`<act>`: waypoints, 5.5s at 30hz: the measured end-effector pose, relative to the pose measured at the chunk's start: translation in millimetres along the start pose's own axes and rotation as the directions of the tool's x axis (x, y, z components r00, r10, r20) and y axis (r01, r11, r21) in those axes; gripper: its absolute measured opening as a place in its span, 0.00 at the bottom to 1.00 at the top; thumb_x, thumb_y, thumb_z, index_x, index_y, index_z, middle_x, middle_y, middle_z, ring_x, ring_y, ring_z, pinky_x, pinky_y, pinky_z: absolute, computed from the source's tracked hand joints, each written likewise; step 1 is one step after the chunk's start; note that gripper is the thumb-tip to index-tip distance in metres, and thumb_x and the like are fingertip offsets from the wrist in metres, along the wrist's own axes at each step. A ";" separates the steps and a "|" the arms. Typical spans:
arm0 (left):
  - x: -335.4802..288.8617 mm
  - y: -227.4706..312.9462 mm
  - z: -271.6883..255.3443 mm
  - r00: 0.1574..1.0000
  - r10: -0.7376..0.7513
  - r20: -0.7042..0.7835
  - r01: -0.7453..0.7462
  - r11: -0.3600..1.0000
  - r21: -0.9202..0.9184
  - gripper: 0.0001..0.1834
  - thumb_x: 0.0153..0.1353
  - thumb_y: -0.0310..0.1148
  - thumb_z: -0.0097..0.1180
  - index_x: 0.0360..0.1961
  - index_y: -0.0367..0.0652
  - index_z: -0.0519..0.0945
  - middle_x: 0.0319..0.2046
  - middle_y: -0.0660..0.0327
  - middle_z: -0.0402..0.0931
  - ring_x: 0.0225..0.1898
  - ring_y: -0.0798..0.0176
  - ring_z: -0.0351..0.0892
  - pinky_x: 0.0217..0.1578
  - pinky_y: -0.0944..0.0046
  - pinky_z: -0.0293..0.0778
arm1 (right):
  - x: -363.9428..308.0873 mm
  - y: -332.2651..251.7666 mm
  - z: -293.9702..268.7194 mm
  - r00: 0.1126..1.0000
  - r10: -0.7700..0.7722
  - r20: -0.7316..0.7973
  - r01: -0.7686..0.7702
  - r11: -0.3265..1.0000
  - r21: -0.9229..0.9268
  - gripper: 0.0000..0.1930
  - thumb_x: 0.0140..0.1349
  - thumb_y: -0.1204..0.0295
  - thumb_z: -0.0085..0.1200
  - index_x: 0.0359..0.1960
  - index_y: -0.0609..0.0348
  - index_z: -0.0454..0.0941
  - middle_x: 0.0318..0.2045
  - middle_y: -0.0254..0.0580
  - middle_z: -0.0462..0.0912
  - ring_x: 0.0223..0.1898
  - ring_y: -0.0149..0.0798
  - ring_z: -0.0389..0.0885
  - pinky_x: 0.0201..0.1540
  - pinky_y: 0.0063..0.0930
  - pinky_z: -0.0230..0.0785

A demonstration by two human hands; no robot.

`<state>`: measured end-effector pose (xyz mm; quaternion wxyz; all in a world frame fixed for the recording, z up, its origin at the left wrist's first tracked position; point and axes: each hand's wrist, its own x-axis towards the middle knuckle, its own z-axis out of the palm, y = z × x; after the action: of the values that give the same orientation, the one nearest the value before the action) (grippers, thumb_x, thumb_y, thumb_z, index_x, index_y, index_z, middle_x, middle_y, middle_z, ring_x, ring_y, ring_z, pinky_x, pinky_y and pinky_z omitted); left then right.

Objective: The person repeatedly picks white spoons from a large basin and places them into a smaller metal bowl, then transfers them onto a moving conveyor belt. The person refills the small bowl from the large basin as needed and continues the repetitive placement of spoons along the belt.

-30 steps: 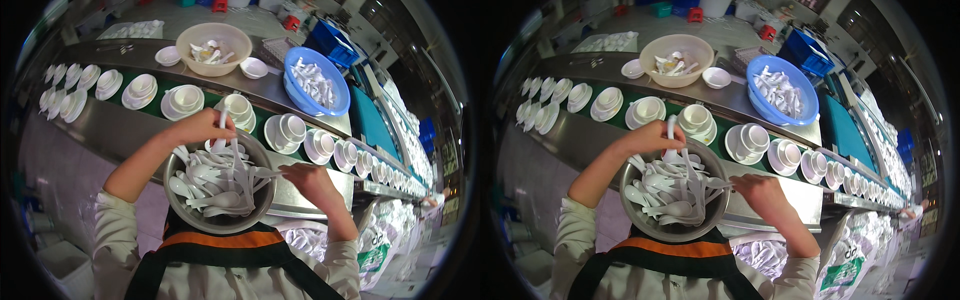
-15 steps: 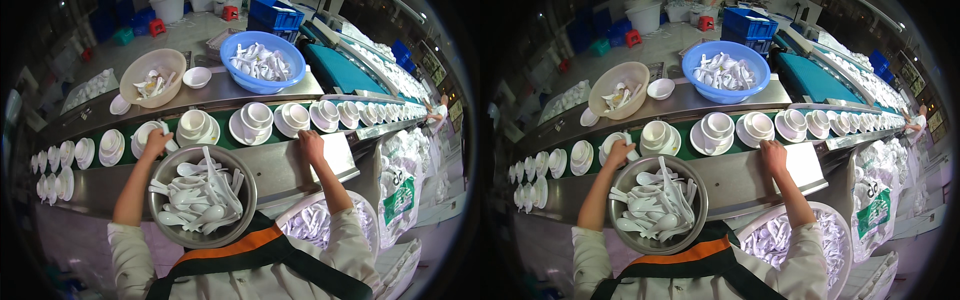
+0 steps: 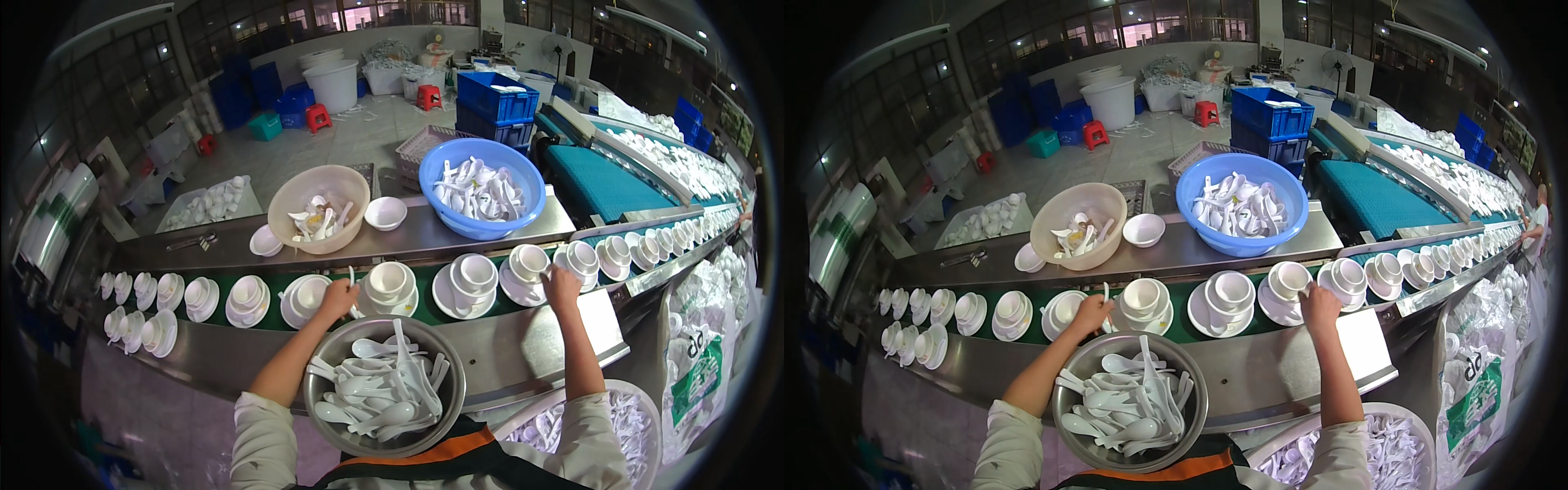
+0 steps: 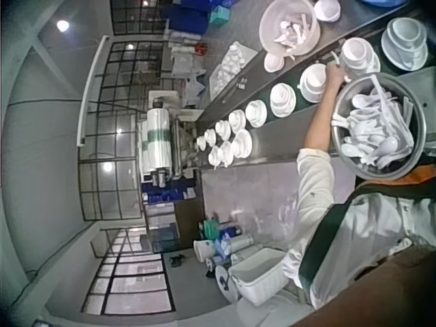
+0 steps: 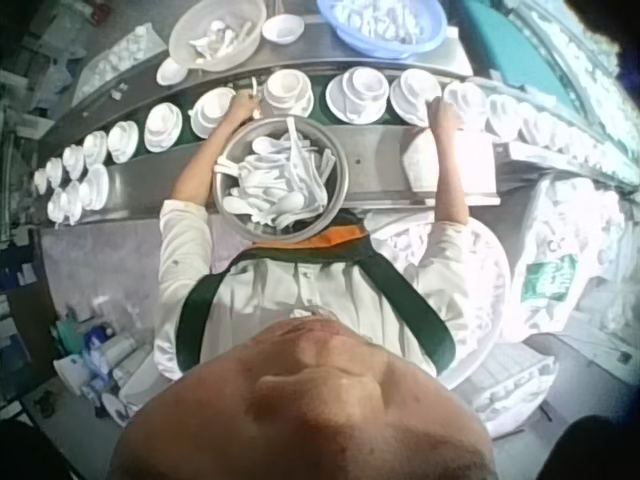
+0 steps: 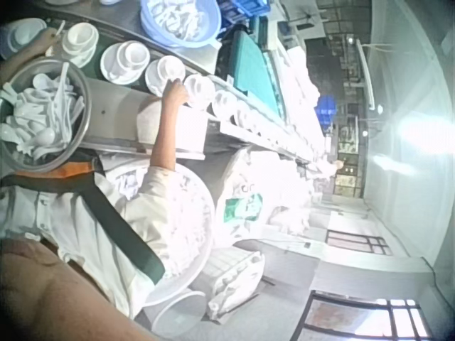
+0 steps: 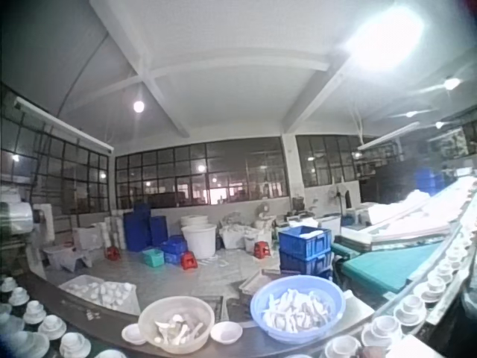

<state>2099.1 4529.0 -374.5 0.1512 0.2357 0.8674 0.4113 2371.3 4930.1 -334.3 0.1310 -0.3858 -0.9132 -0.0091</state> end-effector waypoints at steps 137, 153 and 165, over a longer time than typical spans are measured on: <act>-227.1 -133.5 -61.9 0.869 0.321 -0.376 -0.011 0.772 0.636 0.14 0.64 0.33 0.45 0.37 0.30 0.76 0.32 0.46 0.76 0.32 0.46 0.75 0.37 0.56 0.70 | -379.2 122.7 103.4 0.856 0.500 -0.131 -0.431 0.830 0.353 0.23 0.47 0.69 0.60 0.46 0.64 0.71 0.55 0.56 0.66 0.57 0.53 0.63 0.62 0.45 0.53; -227.4 -120.6 -63.0 0.884 0.165 -0.438 0.217 0.685 0.695 0.22 0.63 0.46 0.43 0.43 0.37 0.78 0.38 0.46 0.78 0.37 0.41 0.76 0.39 0.51 0.70 | -494.1 115.3 142.1 0.879 0.454 0.149 -0.477 0.841 0.255 0.11 0.60 0.61 0.45 0.30 0.56 0.71 0.22 0.47 0.76 0.25 0.50 0.76 0.30 0.45 0.66; -231.6 -95.4 -48.0 0.845 0.123 -0.521 0.307 0.686 0.660 0.21 0.60 0.48 0.44 0.39 0.44 0.80 0.35 0.50 0.79 0.36 0.43 0.77 0.38 0.51 0.70 | -567.3 241.8 74.0 0.657 0.729 0.190 -0.754 0.637 0.163 0.11 0.58 0.64 0.48 0.35 0.55 0.78 0.31 0.47 0.79 0.34 0.51 0.78 0.36 0.44 0.69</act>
<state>2245.3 4322.1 -404.0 -0.1759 0.1080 0.9755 0.0764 2903.9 4710.2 -565.9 0.1175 -0.7088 -0.6743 0.1707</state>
